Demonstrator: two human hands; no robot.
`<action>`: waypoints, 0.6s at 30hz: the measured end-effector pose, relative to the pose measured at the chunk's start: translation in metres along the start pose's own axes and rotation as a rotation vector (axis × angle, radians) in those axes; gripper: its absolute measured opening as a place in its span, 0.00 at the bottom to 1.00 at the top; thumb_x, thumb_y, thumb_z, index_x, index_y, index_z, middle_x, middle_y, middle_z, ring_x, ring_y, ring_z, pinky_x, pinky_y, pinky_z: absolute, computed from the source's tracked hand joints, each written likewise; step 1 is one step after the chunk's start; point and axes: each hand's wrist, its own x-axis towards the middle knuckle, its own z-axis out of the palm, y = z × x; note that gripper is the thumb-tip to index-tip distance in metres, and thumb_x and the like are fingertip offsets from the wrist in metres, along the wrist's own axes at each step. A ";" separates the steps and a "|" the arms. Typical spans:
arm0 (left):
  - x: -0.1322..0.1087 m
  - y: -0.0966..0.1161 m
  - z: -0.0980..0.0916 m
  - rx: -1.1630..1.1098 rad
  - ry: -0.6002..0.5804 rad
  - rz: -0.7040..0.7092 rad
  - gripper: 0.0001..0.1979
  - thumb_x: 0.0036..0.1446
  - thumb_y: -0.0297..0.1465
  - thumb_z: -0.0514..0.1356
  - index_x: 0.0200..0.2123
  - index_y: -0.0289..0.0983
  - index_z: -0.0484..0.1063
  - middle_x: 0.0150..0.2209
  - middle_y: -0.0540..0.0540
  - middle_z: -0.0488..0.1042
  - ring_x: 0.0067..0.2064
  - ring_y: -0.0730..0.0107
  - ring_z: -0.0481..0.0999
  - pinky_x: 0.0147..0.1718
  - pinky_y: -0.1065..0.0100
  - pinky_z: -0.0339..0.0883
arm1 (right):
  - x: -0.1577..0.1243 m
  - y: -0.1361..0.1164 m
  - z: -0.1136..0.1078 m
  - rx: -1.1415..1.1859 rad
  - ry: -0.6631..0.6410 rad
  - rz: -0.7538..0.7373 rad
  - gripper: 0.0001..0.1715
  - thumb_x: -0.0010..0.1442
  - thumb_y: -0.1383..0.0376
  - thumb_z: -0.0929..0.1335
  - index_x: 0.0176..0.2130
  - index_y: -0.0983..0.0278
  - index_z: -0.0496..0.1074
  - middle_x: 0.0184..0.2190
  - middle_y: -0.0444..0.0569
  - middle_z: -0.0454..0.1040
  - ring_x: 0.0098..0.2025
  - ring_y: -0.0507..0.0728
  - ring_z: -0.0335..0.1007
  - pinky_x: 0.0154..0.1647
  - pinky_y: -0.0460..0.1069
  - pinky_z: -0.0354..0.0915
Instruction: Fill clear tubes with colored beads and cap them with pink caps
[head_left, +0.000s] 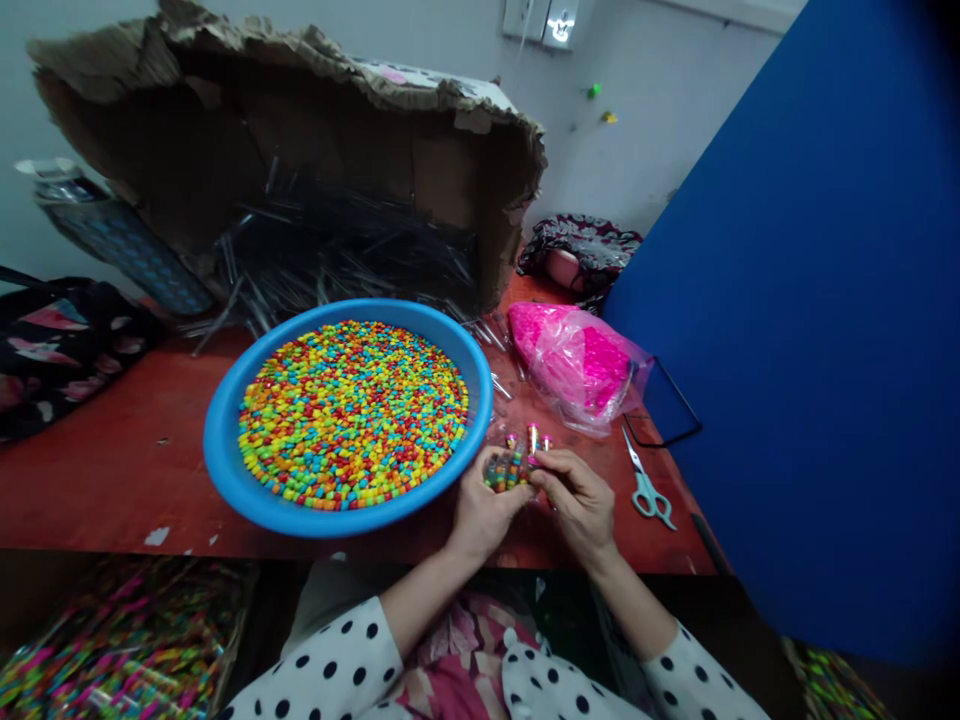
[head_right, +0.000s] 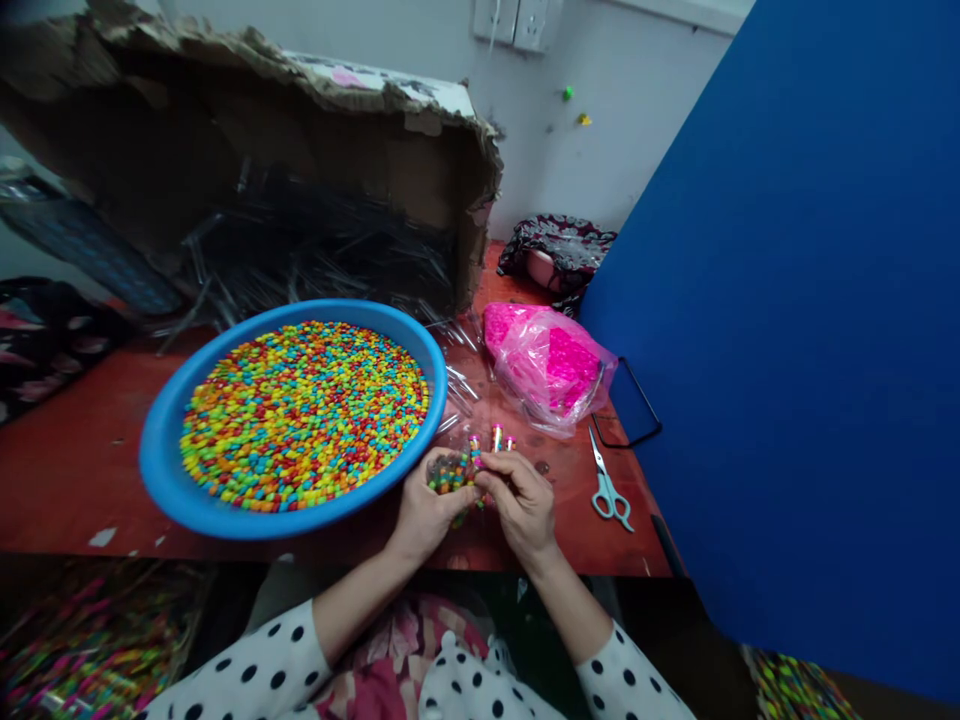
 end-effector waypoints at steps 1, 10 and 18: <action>0.000 -0.001 0.000 0.012 0.000 0.005 0.16 0.39 0.30 0.68 0.31 0.35 0.66 0.25 0.54 0.67 0.26 0.77 0.65 0.26 0.75 0.62 | -0.001 0.000 0.002 -0.001 0.013 0.000 0.13 0.53 0.71 0.70 0.40 0.58 0.75 0.35 0.46 0.76 0.39 0.55 0.72 0.41 0.50 0.68; 0.005 0.000 -0.002 -0.057 0.001 -0.057 0.15 0.37 0.27 0.68 0.30 0.35 0.66 0.25 0.54 0.68 0.26 0.76 0.67 0.27 0.74 0.63 | -0.008 0.002 0.012 0.040 0.078 0.183 0.11 0.53 0.66 0.70 0.40 0.59 0.76 0.37 0.48 0.77 0.40 0.56 0.72 0.44 0.53 0.67; 0.006 -0.004 -0.004 -0.167 -0.091 -0.143 0.16 0.36 0.28 0.68 0.31 0.34 0.67 0.26 0.51 0.71 0.26 0.74 0.69 0.28 0.71 0.65 | 0.023 -0.002 -0.012 0.274 -0.193 0.574 0.12 0.49 0.58 0.72 0.33 0.62 0.78 0.25 0.45 0.76 0.26 0.52 0.69 0.27 0.46 0.66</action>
